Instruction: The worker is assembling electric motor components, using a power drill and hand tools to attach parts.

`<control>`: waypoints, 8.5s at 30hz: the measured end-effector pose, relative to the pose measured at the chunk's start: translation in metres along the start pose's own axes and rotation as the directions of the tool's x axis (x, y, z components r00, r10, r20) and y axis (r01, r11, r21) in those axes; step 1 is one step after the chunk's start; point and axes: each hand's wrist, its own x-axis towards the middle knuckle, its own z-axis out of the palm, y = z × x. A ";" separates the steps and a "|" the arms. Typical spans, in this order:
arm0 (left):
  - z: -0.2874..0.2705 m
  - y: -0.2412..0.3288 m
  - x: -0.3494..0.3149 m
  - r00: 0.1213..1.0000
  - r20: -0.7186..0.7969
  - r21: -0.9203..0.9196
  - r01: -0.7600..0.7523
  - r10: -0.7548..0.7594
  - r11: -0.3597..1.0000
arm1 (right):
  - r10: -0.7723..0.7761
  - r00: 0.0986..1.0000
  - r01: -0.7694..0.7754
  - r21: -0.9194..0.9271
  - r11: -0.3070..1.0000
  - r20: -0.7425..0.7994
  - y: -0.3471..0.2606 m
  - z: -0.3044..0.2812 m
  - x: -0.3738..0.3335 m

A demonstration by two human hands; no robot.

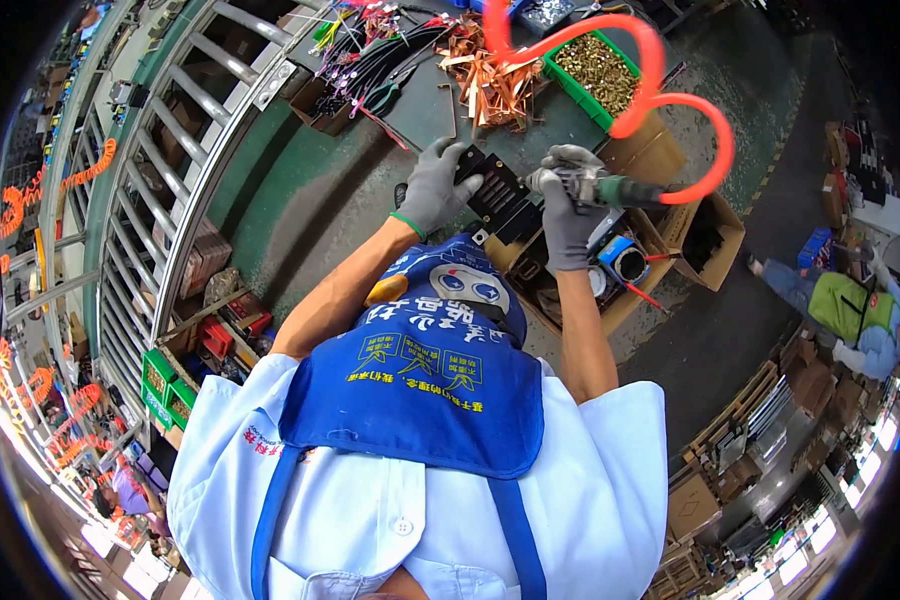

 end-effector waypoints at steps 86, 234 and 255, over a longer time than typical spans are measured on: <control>-0.055 0.075 0.046 0.944 0.021 -0.579 -0.257 0.330 0.774 | -0.018 0.984 0.028 -0.052 0.998 0.178 0.045 0.027 0.034; 0.001 0.004 0.025 0.998 0.035 -0.510 0.063 -0.053 0.858 | 0.089 0.995 -0.090 -0.016 0.996 -0.044 0.037 -0.010 0.001; -0.025 0.075 0.042 0.728 0.214 -0.674 -0.373 0.652 0.638 | -0.056 0.989 0.101 -0.355 0.929 0.136 0.068 -0.019 -0.003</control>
